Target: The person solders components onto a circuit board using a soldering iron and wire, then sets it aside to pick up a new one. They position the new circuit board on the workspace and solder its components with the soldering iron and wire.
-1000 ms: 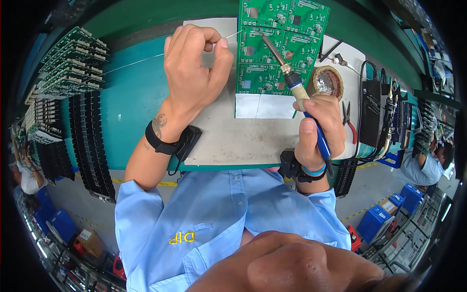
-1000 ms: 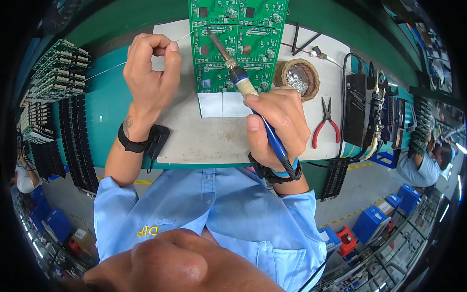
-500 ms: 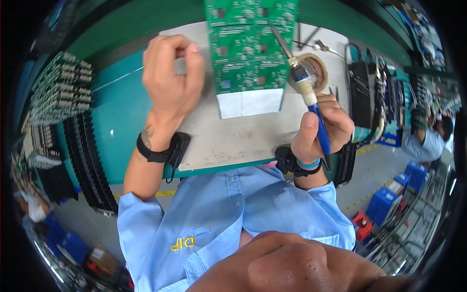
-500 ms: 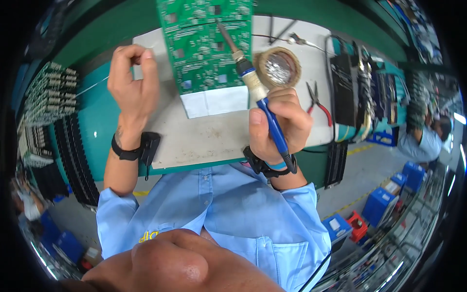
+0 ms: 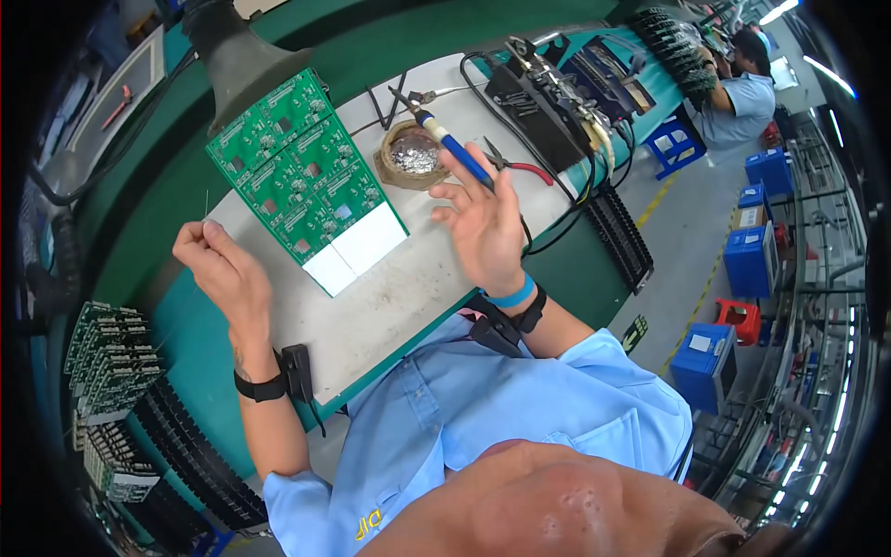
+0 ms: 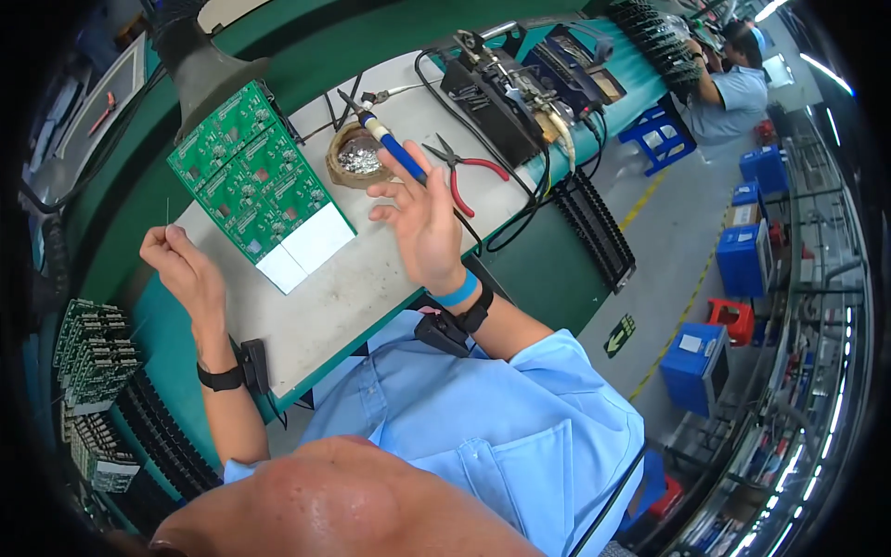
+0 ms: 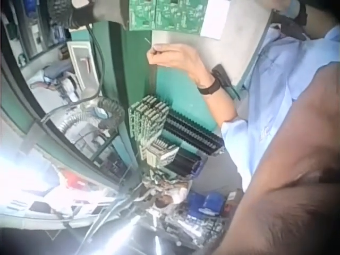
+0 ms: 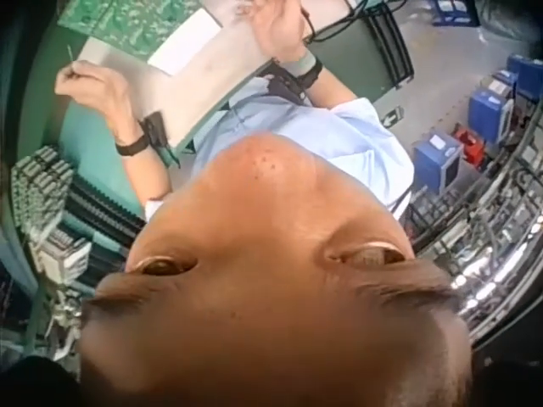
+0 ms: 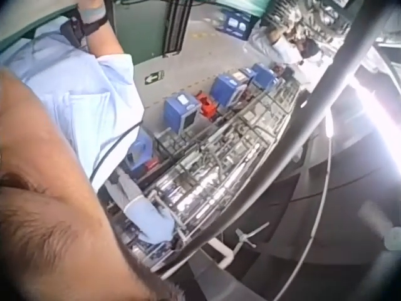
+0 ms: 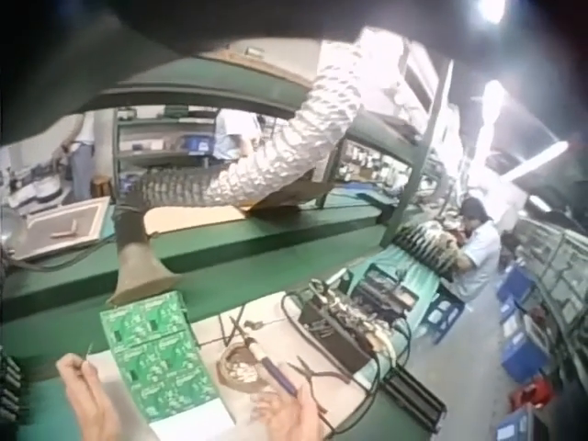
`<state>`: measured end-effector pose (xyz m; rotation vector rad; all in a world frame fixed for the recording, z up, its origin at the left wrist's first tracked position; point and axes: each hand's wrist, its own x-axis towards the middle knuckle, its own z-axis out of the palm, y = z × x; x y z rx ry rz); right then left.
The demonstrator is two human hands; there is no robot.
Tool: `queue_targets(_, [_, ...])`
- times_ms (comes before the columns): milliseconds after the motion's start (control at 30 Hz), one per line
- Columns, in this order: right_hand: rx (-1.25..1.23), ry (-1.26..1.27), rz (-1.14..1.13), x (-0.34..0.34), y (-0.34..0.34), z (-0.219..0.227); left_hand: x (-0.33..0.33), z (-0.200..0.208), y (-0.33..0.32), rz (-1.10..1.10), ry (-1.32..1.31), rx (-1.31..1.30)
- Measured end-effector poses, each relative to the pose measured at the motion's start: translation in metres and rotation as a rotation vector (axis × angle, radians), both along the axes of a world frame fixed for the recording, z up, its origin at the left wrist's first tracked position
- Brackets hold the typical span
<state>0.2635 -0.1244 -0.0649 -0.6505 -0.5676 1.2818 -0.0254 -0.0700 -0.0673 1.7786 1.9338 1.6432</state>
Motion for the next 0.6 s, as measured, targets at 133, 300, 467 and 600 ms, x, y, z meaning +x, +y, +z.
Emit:
queue_targets(133, [-0.116,0.046,0.019,0.004,0.001,-0.005,-0.01,0.003,0.004,0.013,0.079,-0.09])
queue_targets(300, [-0.267,0.309,0.2,0.01,-0.005,-0.017,-0.003,0.017,0.004,0.036,-0.043,-0.207])
queue_targets(467, [-0.331,0.286,0.316,0.01,-0.029,-0.006,-0.018,0.001,0.013,0.069,0.106,-0.085])
queue_targets(600, [-0.152,0.049,0.437,0.02,-0.053,-0.006,-0.02,0.0,0.013,0.083,0.234,-0.05])
